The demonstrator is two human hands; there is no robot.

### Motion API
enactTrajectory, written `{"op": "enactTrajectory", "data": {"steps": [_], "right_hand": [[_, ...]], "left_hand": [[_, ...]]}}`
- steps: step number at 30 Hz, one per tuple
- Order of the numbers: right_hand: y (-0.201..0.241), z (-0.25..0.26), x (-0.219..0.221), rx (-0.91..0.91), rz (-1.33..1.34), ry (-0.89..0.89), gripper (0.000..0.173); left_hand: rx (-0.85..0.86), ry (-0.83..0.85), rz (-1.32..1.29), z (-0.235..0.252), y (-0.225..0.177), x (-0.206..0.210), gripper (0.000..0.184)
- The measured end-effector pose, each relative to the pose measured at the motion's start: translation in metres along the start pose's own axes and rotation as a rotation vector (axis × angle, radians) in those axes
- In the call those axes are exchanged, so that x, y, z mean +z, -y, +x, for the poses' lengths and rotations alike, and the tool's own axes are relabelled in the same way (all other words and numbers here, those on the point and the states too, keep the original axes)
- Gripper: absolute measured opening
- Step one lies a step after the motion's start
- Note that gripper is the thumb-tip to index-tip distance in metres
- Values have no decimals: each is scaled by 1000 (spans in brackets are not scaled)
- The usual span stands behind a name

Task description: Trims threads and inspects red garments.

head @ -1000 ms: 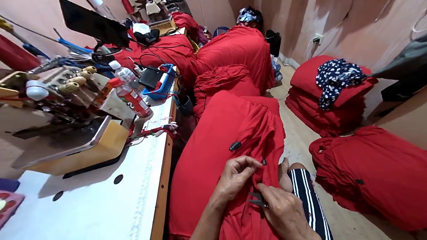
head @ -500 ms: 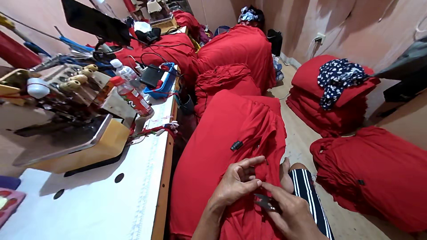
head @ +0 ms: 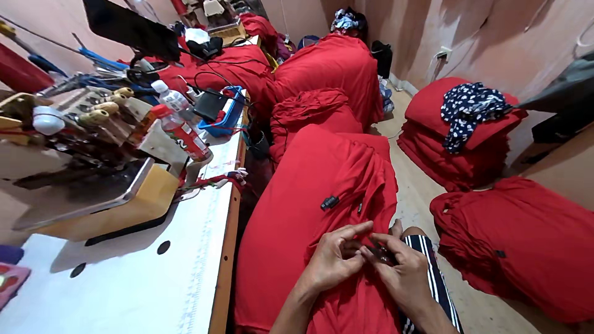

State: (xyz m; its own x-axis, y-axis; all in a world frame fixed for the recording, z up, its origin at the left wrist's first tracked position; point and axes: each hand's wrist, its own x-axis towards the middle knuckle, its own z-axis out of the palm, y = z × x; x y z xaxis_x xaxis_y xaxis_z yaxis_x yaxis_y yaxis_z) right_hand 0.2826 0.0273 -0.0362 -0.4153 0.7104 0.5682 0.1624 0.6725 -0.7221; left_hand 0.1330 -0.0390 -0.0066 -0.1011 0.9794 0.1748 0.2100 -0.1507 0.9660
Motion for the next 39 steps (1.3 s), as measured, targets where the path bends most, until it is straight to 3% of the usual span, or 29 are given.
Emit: {"op": "enactTrajectory", "data": {"steps": [3, 5, 9, 20, 25, 31, 35, 39], "right_hand": [[-3, 2, 3, -23, -10, -11, 16], [-3, 5, 0, 65, 118, -4, 12], [-6, 13, -10, 288, 330, 81, 12], [0, 10, -19, 390, 670, 119, 13], [4, 9, -17, 377, 628, 121, 10], [8, 9, -15, 260, 491, 112, 9], [8, 11, -10, 155, 430, 109, 12], [9, 12, -10, 199, 415, 83, 9]], "left_hand": [[12, 21, 38, 1, 2, 1, 55], [9, 23, 39, 0, 1, 1, 56], [12, 35, -2, 0, 0, -1, 59], [8, 7, -96, 1, -3, -2, 57], [132, -28, 13, 0, 1, -1, 25], [143, -42, 101, -1, 2, 3, 16], [249, -85, 163, 1, 7, 5, 7], [257, -61, 158, 1, 10, 3, 9]]}}
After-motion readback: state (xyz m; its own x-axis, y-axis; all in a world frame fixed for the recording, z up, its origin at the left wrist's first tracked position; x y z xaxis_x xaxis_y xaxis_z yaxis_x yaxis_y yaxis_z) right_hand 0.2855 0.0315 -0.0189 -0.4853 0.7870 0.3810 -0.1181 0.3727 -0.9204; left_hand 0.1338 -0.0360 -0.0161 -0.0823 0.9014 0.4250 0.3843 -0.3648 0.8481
